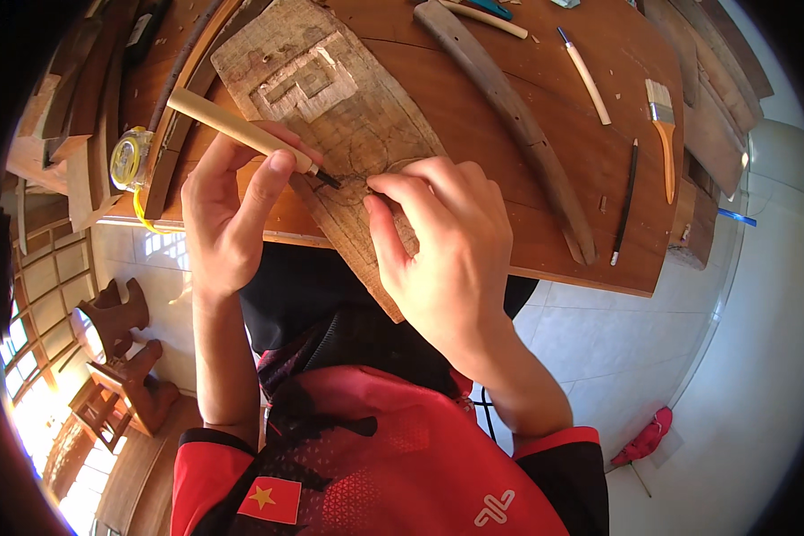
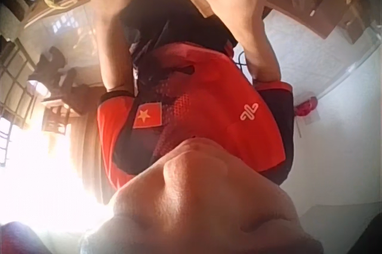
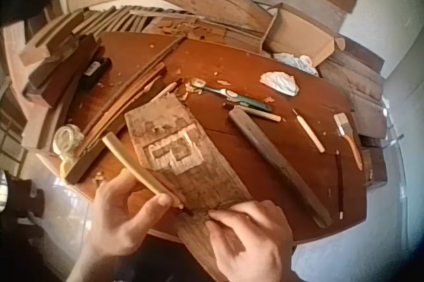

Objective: The person carves a design into a rectangular piece of wood using a chisel and a wooden mallet. They repeatedly position the chisel on the wood and strike it with the mallet to remove shavings, occasionally pausing to clear debris or adjust the tool's angle.

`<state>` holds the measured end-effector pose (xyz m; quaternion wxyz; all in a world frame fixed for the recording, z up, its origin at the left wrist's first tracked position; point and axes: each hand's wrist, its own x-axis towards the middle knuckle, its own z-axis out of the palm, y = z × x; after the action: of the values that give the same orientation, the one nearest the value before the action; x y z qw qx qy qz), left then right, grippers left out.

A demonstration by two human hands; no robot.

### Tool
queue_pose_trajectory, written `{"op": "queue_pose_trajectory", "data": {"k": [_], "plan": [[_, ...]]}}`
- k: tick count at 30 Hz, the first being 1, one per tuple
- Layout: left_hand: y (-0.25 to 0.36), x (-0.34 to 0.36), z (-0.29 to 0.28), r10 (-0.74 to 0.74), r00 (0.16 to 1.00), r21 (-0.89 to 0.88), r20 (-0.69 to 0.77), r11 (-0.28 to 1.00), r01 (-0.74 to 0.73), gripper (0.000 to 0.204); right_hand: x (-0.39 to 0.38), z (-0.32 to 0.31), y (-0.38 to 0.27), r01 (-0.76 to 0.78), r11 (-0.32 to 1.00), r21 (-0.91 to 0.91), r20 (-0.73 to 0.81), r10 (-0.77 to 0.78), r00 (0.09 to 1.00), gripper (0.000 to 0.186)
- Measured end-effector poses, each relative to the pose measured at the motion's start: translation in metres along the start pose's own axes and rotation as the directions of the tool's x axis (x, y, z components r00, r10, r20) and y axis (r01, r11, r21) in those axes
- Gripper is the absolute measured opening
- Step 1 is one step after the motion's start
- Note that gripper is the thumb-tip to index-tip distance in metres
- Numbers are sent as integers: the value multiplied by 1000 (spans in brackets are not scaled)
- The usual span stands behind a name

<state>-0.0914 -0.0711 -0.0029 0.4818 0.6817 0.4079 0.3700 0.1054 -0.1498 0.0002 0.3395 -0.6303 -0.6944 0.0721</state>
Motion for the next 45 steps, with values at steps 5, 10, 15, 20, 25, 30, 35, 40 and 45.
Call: {"op": "queue_pose_trajectory", "data": {"k": [5,10,15,20,25,30,35,40,45], "plan": [[-4,-1,0,15,1000,25,-11,1000,-14,21,2,5,0,-29,999,16,2,29,1000,16],[-1,-1,4,1,1000,69,-21,998,0,21,3,8,11,104,994,14,-9,-104,995,16],[-4,-4,4,-20,999,34,-32,999,21,21,4,0,9,-10,971,240,35,2,999,12],[3,3,1,-11,1000,25,-11,1000,11,19,12,-35,33,-152,829,539,-98,241,965,3],[27,37,12,128,982,103,136,984,-143,18,20,-53,32,-238,776,584,154,182,971,14],[26,66,23,434,817,165,380,837,-521,21,40,-54,16,-408,613,677,316,258,913,31],[27,63,11,332,820,258,465,835,-485,21,48,-47,39,-486,484,728,378,308,873,23],[14,21,-4,237,904,457,356,800,-389,31,43,-41,51,-544,413,730,429,343,836,26],[4,-4,0,241,946,488,215,813,-318,41,35,-39,54,-550,482,682,449,318,835,28]]}}
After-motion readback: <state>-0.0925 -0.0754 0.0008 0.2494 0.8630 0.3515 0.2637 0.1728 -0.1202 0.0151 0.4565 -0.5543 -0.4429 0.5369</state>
